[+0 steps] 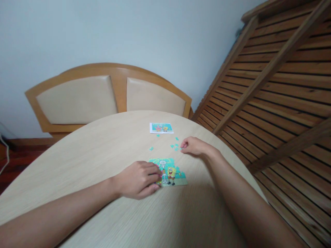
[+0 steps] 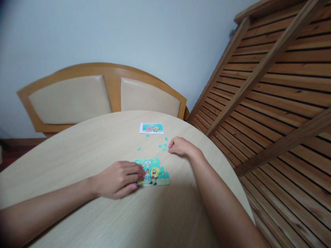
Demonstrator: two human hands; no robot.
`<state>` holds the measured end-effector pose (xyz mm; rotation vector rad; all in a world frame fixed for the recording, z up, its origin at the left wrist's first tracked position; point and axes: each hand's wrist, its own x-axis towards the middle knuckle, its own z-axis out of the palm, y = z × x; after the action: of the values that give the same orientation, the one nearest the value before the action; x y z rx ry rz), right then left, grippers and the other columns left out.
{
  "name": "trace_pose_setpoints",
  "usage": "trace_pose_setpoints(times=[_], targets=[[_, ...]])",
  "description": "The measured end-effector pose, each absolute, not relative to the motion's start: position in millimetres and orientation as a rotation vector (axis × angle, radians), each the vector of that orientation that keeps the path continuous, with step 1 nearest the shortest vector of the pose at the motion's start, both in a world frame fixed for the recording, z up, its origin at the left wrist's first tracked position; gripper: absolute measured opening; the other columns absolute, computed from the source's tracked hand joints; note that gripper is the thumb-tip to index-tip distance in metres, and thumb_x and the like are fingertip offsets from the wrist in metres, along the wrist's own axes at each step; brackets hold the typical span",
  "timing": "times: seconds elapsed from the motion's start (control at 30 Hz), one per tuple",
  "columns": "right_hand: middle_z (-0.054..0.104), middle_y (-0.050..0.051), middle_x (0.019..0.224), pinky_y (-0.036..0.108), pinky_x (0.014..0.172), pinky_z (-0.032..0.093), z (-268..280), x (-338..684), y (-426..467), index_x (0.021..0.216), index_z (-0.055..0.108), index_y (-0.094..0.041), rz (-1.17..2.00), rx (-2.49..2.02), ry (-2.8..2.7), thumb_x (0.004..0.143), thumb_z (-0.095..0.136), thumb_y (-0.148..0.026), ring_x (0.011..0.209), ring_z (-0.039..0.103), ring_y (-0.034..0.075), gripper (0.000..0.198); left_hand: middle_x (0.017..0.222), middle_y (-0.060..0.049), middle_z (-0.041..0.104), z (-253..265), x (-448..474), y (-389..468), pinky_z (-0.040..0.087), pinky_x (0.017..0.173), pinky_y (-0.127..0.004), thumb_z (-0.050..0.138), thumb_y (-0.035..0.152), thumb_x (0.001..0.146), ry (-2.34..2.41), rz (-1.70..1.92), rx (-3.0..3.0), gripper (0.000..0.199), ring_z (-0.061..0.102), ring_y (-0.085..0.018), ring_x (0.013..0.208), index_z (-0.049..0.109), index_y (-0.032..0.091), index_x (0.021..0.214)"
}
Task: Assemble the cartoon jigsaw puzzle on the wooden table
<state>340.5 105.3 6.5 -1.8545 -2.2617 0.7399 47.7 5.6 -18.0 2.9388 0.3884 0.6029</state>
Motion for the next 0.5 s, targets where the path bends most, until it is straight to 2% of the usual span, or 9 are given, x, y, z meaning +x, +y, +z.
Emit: trace_pose_setpoints(times=[0.23,0.5], targets=[[0.072,0.003,0.078,0.024,0.056,0.041,13,337,102,0.089,0.074,-0.014,0.820,-1.810,-2.301,0.068,0.072,-0.018,0.066,0.060,0.015,0.021,0.102,-0.012,0.072,-19,48,6,0.058,0.092,-0.040,0.036,0.030,0.104,0.390,0.609,2.937,0.032,0.068,-0.024,0.100,0.065,0.016,0.101],[0.063,-0.003,0.065,0.023,0.052,0.035,24,326,90,0.091,0.074,-0.015,1.137,-1.573,-2.444,0.075,0.068,-0.022,0.056,0.049,0.011,0.018,0.104,-0.011,0.072,-19,45,10,0.056,0.093,-0.039,0.034,0.029,0.105,0.445,0.602,2.893,0.033,0.067,-0.023,0.102,0.064,0.017,0.103]])
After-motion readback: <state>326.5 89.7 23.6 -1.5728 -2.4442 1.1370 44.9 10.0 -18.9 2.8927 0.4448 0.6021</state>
